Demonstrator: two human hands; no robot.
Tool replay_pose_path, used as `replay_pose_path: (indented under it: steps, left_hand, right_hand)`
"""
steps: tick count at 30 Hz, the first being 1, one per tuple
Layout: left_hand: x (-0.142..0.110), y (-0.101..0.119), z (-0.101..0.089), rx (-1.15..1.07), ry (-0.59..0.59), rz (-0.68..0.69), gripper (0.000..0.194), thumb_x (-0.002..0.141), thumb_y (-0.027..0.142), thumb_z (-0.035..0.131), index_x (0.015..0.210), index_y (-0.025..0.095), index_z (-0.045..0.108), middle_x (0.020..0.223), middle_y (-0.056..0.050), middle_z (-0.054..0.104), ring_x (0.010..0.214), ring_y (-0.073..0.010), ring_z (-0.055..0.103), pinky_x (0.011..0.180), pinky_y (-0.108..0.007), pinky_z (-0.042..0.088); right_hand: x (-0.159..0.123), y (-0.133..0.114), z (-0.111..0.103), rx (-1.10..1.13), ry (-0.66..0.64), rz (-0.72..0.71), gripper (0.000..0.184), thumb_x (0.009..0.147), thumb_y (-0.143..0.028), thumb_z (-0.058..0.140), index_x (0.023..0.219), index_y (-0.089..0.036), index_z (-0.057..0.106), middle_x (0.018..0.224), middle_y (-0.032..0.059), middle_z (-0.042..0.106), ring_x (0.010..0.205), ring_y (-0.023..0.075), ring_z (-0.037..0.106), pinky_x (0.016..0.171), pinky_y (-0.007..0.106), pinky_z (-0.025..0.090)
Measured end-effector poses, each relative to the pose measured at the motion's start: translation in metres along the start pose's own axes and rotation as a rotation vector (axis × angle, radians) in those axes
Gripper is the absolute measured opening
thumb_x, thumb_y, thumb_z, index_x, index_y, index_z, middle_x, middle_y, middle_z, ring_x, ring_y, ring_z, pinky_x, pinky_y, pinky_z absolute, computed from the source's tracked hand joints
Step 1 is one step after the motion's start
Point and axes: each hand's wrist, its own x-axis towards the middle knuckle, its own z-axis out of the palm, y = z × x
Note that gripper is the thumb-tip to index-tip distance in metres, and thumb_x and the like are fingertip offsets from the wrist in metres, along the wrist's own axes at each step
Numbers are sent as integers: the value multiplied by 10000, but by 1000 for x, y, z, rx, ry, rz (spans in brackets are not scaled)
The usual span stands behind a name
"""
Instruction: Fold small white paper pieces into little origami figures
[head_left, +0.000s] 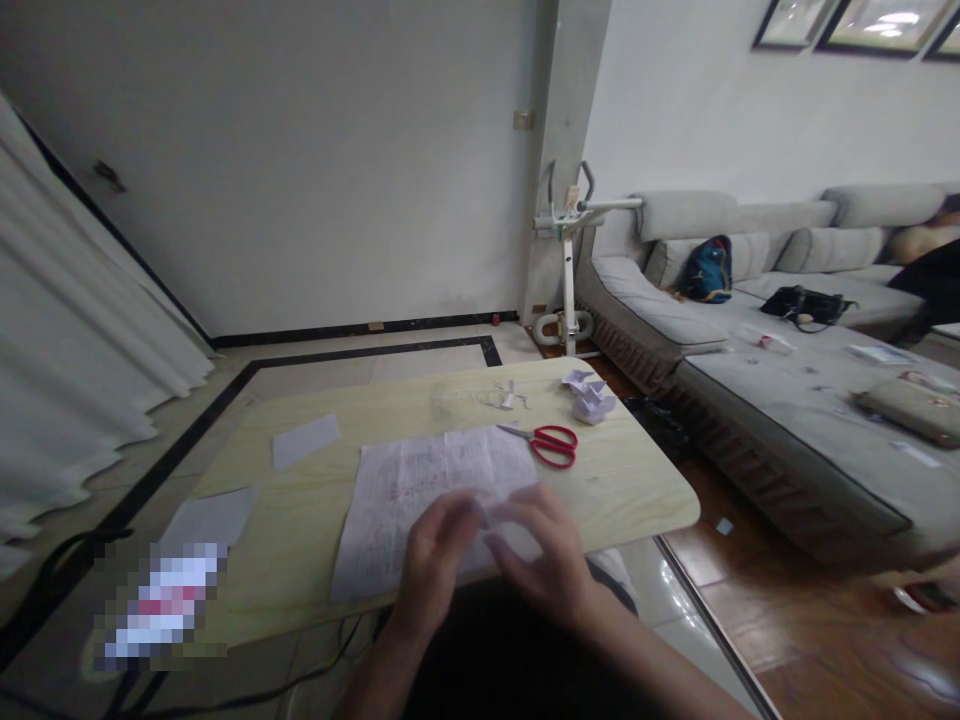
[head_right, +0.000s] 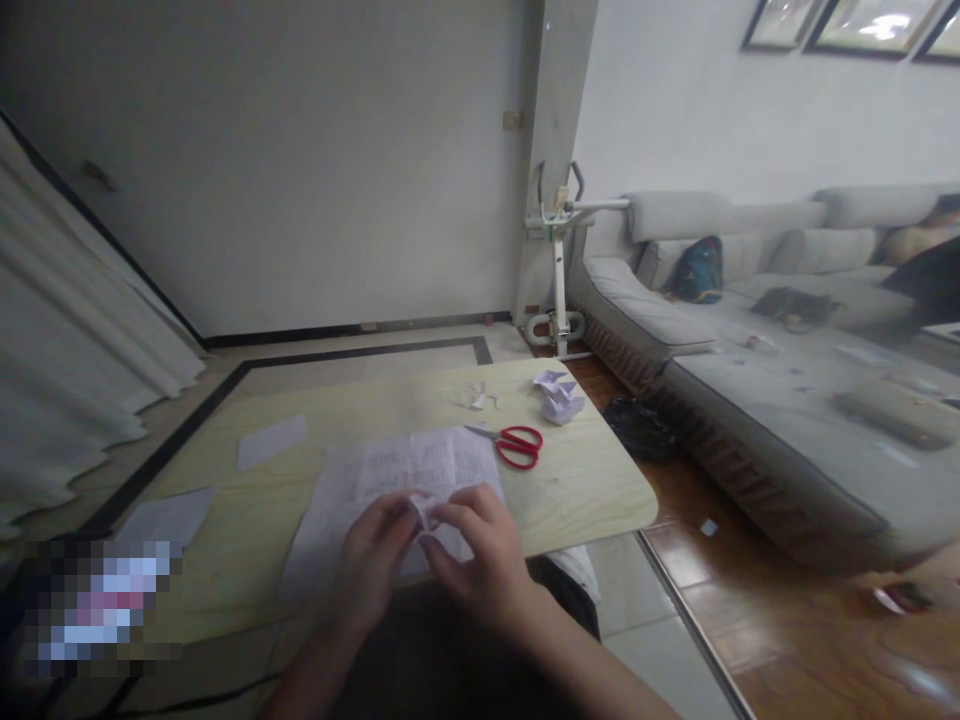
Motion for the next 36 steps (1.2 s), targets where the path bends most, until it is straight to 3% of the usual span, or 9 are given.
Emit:
replay_pose_path:
  steps: [4,9,19,23,29,34,36]
  left_hand:
    - [-2,-4,5,-34,9,9,247,756,361,714,899,160,709,943,-84,729,944,-237,656,828,-321,508]
    - [-4,-4,12,-34,70,48,228,757,358,714,900,180,714,926,-59,731,912,-217,664,843,-317,505]
    - [-6,3,8,44,9,89,221,742,353,722,893,191,729,928,-63,752,898,-232,686,821,-326,536]
    - [-6,9,7,89,33,97,212,746,346,713,873,177,735,902,-76,757,881,-245,690,814,-345,540]
    - [-6,9,7,60,48,66,196,756,356,699,804,166,709,799,-55,737,786,-213,680,733,-300,541]
    - [-3,-4,5,29,134,24,184,763,337,701,818,162,688,766,-28,709,729,-162,640,689,-245,515]
    - [-1,-7,1,14,105,33,185,767,345,694,827,170,681,744,-16,701,695,-149,630,673,-241,514]
  right_hand:
    - [0,1,3,-30,62,-9,197,818,-128,645,980,-237,670,872,61,594,802,200,580,680,336,520]
    - [-1,1,5,26,107,32,202,821,-109,641,979,-233,664,899,65,597,825,202,585,701,343,521]
    - [2,-3,3,133,29,91,116,850,-157,609,937,-217,657,908,74,610,846,211,591,722,348,517]
    - [0,1,4,173,68,212,123,829,-216,659,940,-205,609,838,39,618,765,186,584,688,314,503]
    - [1,5,5,168,-34,319,106,819,-275,682,805,-185,627,712,3,613,662,150,550,621,264,470]
    - [4,10,4,194,-112,390,153,842,-290,661,741,-177,638,677,2,637,637,143,571,600,249,468]
    - [5,12,1,203,-130,376,161,858,-277,642,733,-177,635,671,3,639,631,140,577,596,245,470]
